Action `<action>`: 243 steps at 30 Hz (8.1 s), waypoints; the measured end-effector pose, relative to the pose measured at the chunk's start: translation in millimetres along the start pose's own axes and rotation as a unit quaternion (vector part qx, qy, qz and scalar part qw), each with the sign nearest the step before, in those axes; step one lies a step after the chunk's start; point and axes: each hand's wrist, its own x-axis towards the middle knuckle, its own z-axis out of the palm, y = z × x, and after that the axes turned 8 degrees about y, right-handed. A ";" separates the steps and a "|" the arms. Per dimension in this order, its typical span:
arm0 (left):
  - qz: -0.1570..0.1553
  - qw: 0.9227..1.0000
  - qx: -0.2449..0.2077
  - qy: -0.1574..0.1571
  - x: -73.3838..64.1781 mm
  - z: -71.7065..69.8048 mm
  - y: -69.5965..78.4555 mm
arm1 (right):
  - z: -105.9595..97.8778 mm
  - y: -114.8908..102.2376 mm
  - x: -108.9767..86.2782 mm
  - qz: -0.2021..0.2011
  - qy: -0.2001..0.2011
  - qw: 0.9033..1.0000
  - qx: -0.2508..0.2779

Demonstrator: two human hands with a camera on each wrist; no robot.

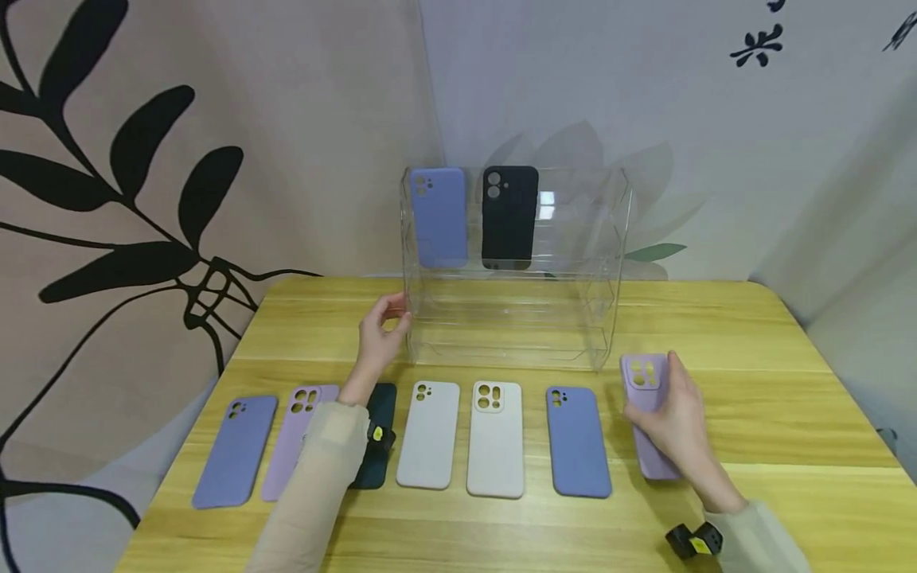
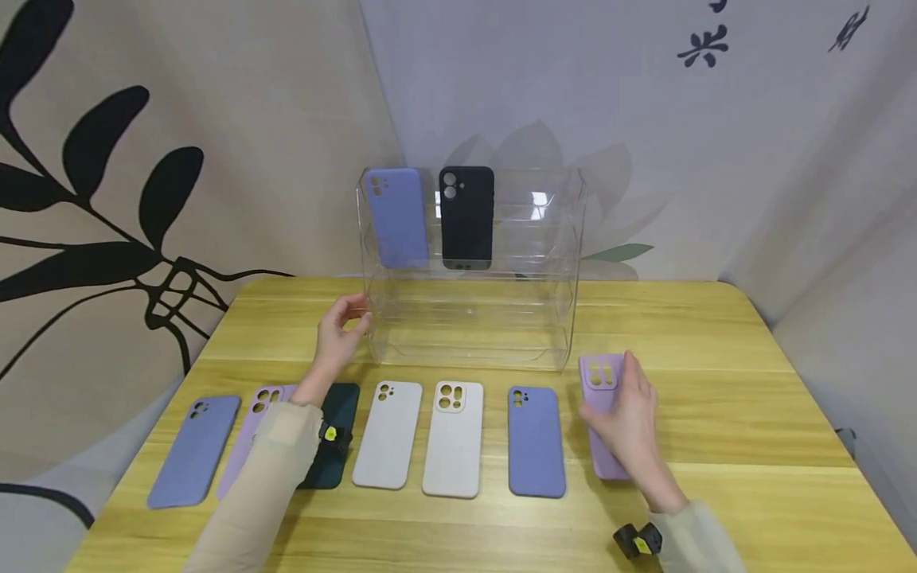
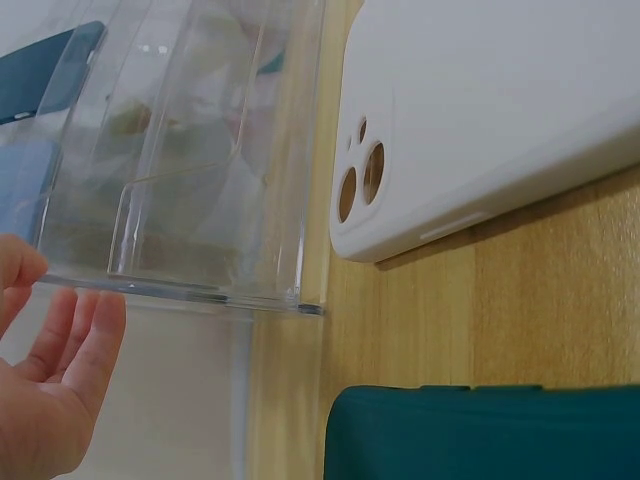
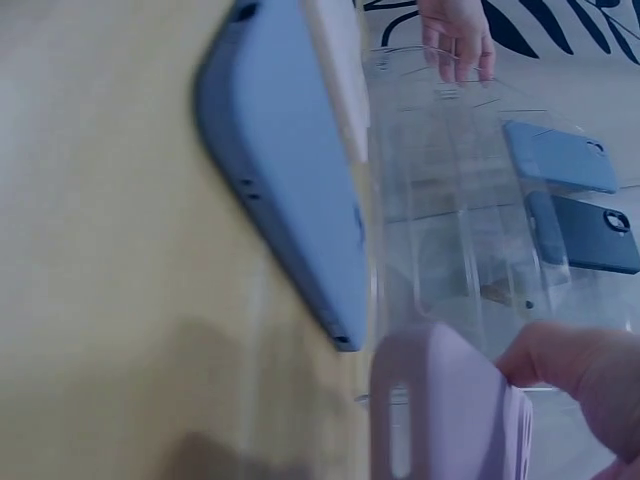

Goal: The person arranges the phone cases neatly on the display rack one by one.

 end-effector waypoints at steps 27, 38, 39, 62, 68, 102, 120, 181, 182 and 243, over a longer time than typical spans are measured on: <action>0.004 1.000 0.003 0.003 0.2 -1.0 -0.6 | -8.6 -38.1 47.5 -0.031 0.040 0.998 0.030; 0.018 1.000 0.001 0.007 0.5 0.3 -1.5 | -6.1 -56.2 68.5 -0.072 0.078 0.993 0.060; 0.019 1.000 0.002 0.007 0.6 0.3 -1.5 | -5.6 -57.6 70.3 -0.077 0.082 0.992 0.061; 0.009 1.000 -0.004 0.000 0.2 -0.6 -4.9 | 2.5 -96.4 113.2 -0.113 0.150 0.975 0.115; 0.014 1.000 -0.005 0.001 -0.3 -0.8 -4.9 | 6.0 -110.3 126.9 -0.121 0.167 0.970 0.126; 0.033 0.999 -0.004 0.008 2.6 0.8 -4.5 | 17.7 -168.5 224.9 -0.061 0.237 0.956 0.160; 0.050 0.999 -0.001 0.014 2.1 0.9 -6.8 | 47.6 -146.9 206.7 -0.090 0.274 0.946 0.146; 0.017 1.000 0.003 -0.004 2.4 -1.3 -2.4 | 53.2 -134.9 173.5 -0.098 0.277 0.952 0.091; 0.017 1.000 0.003 -0.005 2.5 -1.3 -2.1 | 52.0 -134.2 171.2 -0.104 0.276 0.951 0.089; 0.016 1.000 -0.005 0.000 1.7 0.1 -3.3 | 70.9 -45.2 -5.5 -0.139 0.017 0.989 0.039</action>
